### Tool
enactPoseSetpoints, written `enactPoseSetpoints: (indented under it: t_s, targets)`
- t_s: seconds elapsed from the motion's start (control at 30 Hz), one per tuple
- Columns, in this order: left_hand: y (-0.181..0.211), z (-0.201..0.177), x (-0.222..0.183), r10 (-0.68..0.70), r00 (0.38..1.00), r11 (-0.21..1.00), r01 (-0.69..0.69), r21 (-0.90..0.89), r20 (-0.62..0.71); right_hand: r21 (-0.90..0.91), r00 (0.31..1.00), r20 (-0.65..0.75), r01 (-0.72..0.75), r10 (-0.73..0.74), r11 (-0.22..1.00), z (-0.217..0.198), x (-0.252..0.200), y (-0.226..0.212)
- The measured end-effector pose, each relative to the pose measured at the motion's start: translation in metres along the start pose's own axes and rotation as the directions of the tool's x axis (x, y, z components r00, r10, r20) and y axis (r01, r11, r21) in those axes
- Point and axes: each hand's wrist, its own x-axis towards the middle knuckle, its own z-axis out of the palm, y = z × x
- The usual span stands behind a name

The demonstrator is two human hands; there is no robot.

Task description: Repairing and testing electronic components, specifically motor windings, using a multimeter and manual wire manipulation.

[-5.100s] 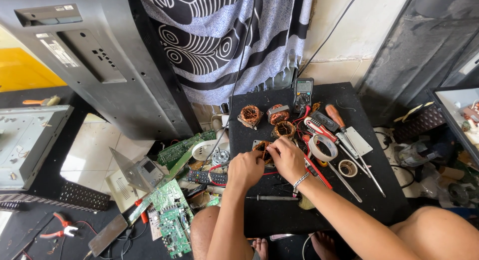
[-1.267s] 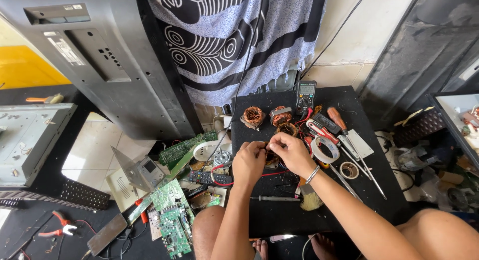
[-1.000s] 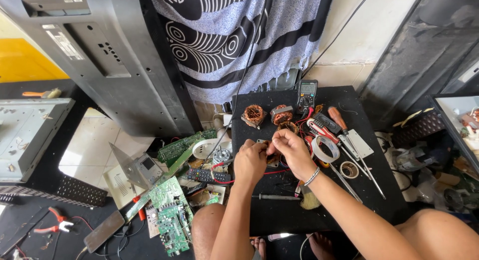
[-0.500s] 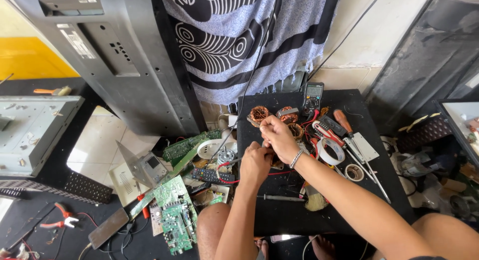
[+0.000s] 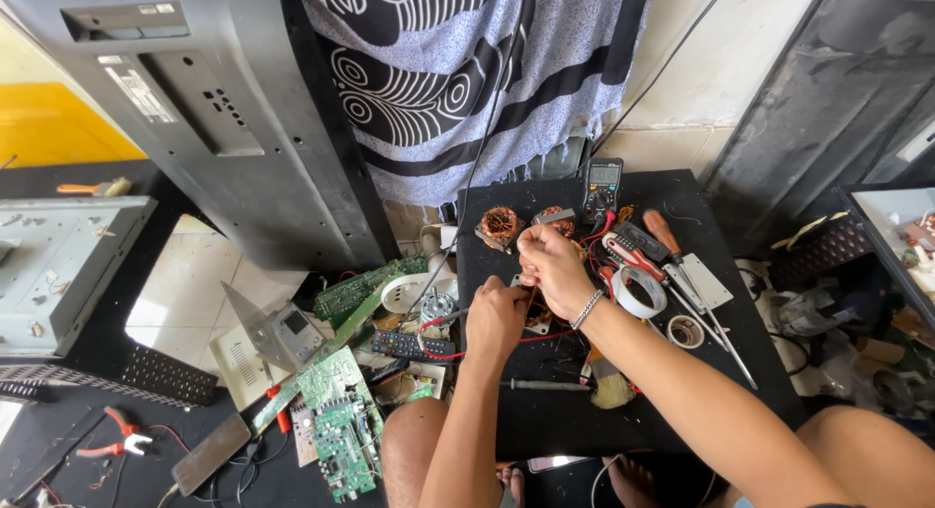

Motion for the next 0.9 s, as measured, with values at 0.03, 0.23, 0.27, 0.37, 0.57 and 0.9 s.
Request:
enactPoseSetpoints:
  t_s: [0.03, 0.23, 0.27, 0.37, 0.57, 0.9]
  targets:
    - [0.003, -0.004, 0.0, -0.036, 0.999, 0.999, 0.037, -0.01, 0.028, -0.011, 1.0, -0.01, 0.01, -0.01, 1.0, 0.004, -0.001, -0.002]
    - [0.001, -0.01, 0.004, -0.142, 0.978, 0.987, 0.152, -0.051, 0.154, -0.536, 0.978, 0.136, 0.207, -0.158, 0.819, -0.03, -0.001, -0.019]
    - [0.008, -0.013, 0.005, -0.135, 0.978, 0.988, 0.146, -0.056, 0.157, -0.54, 0.979, 0.129, 0.205, -0.161, 0.816, -0.032, -0.005, -0.03]
    - [0.022, -0.018, 0.003, -0.094, 0.986, 0.996, 0.094, 0.002, 0.134, -0.712, 0.963, 0.192, 0.27, -0.19, 0.648, -0.04, -0.019, -0.059]
    - [0.034, -0.032, -0.002, 0.006, 0.997, 1.0, -0.005, 0.014, -0.081, -0.883, 0.932, 0.209, 0.309, -0.295, 0.353, -0.096, -0.04, -0.078]
    - [0.049, -0.043, -0.003, -0.097, 0.956, 0.936, -0.008, -0.352, -0.278, -0.922, 0.945, 0.299, 0.323, -0.136, 0.214, -0.123, -0.069, -0.044]
